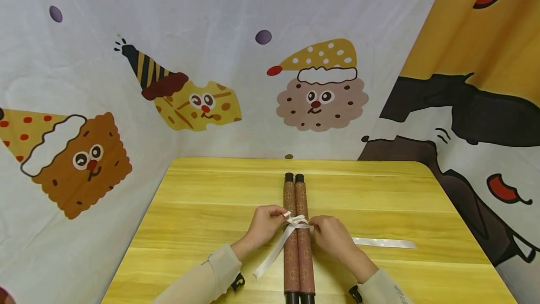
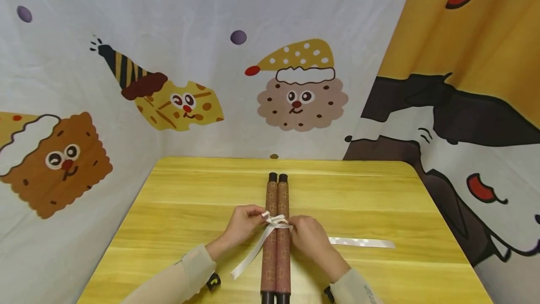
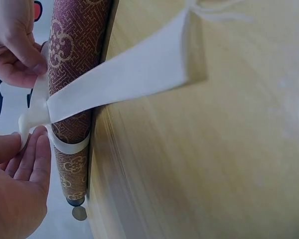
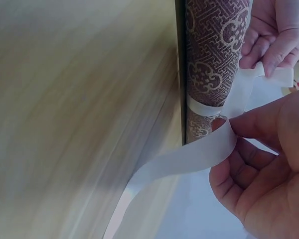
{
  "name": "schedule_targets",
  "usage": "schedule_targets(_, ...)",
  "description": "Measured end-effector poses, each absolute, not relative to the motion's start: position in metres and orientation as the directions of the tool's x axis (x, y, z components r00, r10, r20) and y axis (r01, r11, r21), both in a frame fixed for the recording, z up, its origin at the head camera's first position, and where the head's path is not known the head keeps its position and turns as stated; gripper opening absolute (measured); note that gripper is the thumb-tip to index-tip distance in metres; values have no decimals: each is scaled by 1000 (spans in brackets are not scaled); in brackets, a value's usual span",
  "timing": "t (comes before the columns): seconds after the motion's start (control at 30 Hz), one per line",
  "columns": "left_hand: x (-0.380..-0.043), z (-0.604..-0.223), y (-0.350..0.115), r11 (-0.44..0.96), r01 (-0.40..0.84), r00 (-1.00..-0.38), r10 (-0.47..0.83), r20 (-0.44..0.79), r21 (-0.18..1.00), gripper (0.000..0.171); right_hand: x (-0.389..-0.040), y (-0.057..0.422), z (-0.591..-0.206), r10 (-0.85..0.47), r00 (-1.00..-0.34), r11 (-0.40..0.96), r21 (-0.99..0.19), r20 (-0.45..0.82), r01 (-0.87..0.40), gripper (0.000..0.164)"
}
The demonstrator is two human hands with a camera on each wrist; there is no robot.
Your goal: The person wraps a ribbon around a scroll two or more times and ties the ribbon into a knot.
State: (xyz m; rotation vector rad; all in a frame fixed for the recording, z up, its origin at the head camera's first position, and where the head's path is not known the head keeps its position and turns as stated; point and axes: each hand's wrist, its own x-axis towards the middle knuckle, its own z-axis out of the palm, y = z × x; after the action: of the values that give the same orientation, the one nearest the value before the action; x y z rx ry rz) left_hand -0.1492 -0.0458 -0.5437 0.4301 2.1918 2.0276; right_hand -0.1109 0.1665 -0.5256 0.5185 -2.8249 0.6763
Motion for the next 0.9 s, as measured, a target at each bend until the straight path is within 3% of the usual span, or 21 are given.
schedule_targets(0.53, -149, -549, -40, 88, 135, -954, 282, 105, 987, 8, -111, 169, -527, -248, -951, 840, -448, 187, -307, 19)
schedule_targets(0.9, -148, -547, -39, 82, 96, -956, 284, 69, 992, 8, -111, 160, -524, -400, -878, 823, -319, 263, -470, 15)
